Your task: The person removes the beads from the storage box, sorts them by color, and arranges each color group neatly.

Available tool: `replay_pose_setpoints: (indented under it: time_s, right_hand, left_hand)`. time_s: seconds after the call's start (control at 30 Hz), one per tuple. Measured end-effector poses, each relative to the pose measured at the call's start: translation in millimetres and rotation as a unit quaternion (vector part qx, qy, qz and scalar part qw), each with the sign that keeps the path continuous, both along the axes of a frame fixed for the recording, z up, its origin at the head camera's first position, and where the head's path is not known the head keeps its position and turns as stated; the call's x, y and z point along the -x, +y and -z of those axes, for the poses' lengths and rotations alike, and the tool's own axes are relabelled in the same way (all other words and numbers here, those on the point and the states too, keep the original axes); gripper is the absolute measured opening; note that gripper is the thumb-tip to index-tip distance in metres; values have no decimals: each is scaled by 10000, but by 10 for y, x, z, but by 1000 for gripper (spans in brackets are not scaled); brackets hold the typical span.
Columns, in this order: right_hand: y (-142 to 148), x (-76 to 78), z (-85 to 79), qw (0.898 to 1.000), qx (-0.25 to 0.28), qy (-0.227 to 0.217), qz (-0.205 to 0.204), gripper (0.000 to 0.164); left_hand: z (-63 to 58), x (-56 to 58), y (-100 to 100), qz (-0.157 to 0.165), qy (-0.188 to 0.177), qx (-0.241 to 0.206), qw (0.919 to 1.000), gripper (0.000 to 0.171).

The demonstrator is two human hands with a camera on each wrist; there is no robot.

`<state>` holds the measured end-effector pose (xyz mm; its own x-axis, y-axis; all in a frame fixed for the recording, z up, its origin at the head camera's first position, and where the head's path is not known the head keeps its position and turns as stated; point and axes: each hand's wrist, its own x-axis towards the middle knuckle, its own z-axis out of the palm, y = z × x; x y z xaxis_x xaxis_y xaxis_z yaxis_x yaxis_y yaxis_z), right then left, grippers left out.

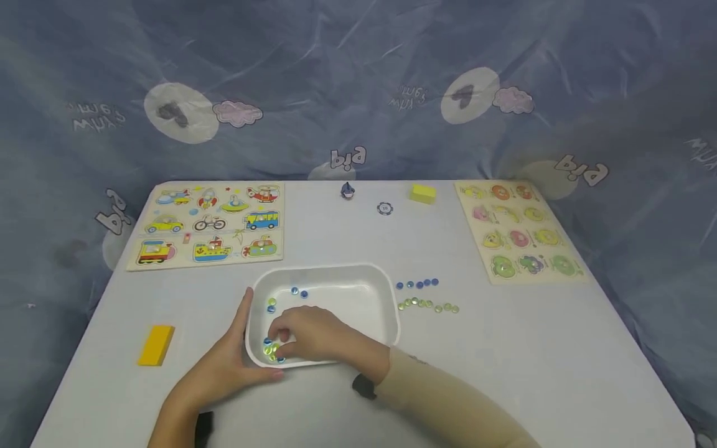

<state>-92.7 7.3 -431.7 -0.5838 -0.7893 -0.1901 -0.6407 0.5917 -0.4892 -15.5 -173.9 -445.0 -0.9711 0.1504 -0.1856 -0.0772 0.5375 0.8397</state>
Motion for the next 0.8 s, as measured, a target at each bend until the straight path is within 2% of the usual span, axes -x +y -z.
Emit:
replay_pose_setpoints:
  time_s: [0.2,0.3,0.37,0.47,0.8]
  right_hand:
    - [52,15,33,9997,123,23,226,17]
    - [-50,-14,19,9989,458,-15,98,10]
    - [-33,-77,46,9984,550,-90,52,6]
    - [-34,-108,69,9983,556,-110,116,3]
    - [-44,-7,46,9990,411,-105,100,15]
  left_hand:
    - [39,41,77,-68,-84,-36,9999,139]
    - [-38,-8,-15,-216,-228,126,9994,141]
    - [-38,-68,1,-249,-386,142,9988,142]
    - [-45,-87,9,-258,-523,131,9982,142]
    - [-51,-11,-4,-325,-481,268,9980,142]
